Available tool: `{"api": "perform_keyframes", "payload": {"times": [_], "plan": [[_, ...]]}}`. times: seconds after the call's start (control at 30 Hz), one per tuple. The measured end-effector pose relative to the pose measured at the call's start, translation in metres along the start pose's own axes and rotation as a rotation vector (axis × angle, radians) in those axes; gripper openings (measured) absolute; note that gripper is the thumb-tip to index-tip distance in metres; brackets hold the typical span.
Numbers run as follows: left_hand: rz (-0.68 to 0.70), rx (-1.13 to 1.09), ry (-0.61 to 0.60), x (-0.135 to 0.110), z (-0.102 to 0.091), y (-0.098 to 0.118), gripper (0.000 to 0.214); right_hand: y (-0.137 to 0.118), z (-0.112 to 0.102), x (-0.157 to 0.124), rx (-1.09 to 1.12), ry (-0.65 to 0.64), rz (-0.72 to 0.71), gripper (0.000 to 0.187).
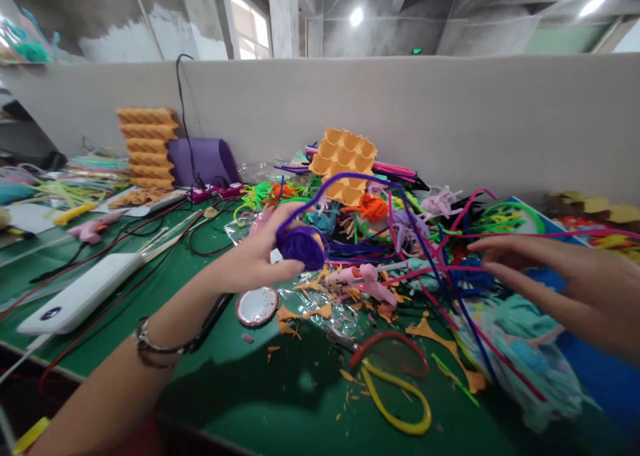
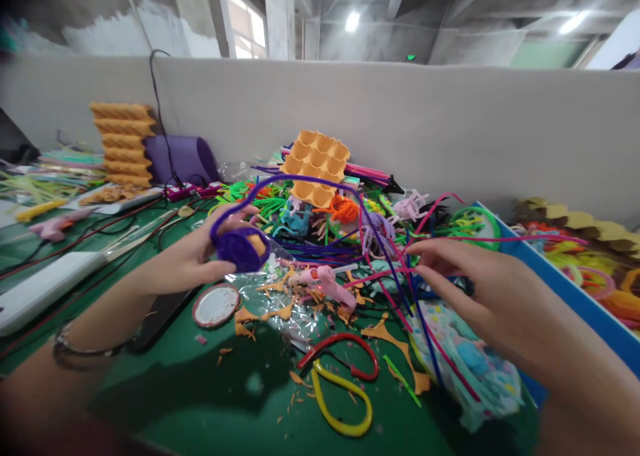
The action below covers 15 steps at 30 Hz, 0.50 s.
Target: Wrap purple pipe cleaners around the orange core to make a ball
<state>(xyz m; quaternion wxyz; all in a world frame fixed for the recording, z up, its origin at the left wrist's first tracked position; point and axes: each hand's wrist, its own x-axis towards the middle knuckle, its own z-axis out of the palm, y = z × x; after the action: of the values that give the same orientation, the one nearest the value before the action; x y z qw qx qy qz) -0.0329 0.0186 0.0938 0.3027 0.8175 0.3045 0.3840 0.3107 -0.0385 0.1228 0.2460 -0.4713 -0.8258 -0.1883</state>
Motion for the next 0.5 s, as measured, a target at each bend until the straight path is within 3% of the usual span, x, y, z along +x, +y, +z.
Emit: {"api": "perform_keyframes", "payload": {"times": [0.1,0.17,0.3,0.4,0.5], "plan": [[-0.006,0.333,-0.233,0.006,0.004,0.019,0.062,-0.036,-0.009,0.01,-0.04,0.168,-0.04,0.021],[0.037,0.515,-0.28,0.008,0.014,0.029,0.058,-0.063,-0.004,0.018,-0.022,0.25,-0.12,0.025],[0.102,0.771,-0.244,0.01,0.034,0.038,0.043,-0.097,0.016,0.033,-0.052,0.235,-0.365,0.032],[0.083,0.806,-0.187,0.01,0.041,0.036,0.041,-0.104,0.025,0.038,-0.031,0.166,-0.387,0.027],[0.098,0.755,-0.103,0.01,0.042,0.032,0.044,-0.104,0.026,0.038,0.029,0.177,-0.373,0.02]]}}
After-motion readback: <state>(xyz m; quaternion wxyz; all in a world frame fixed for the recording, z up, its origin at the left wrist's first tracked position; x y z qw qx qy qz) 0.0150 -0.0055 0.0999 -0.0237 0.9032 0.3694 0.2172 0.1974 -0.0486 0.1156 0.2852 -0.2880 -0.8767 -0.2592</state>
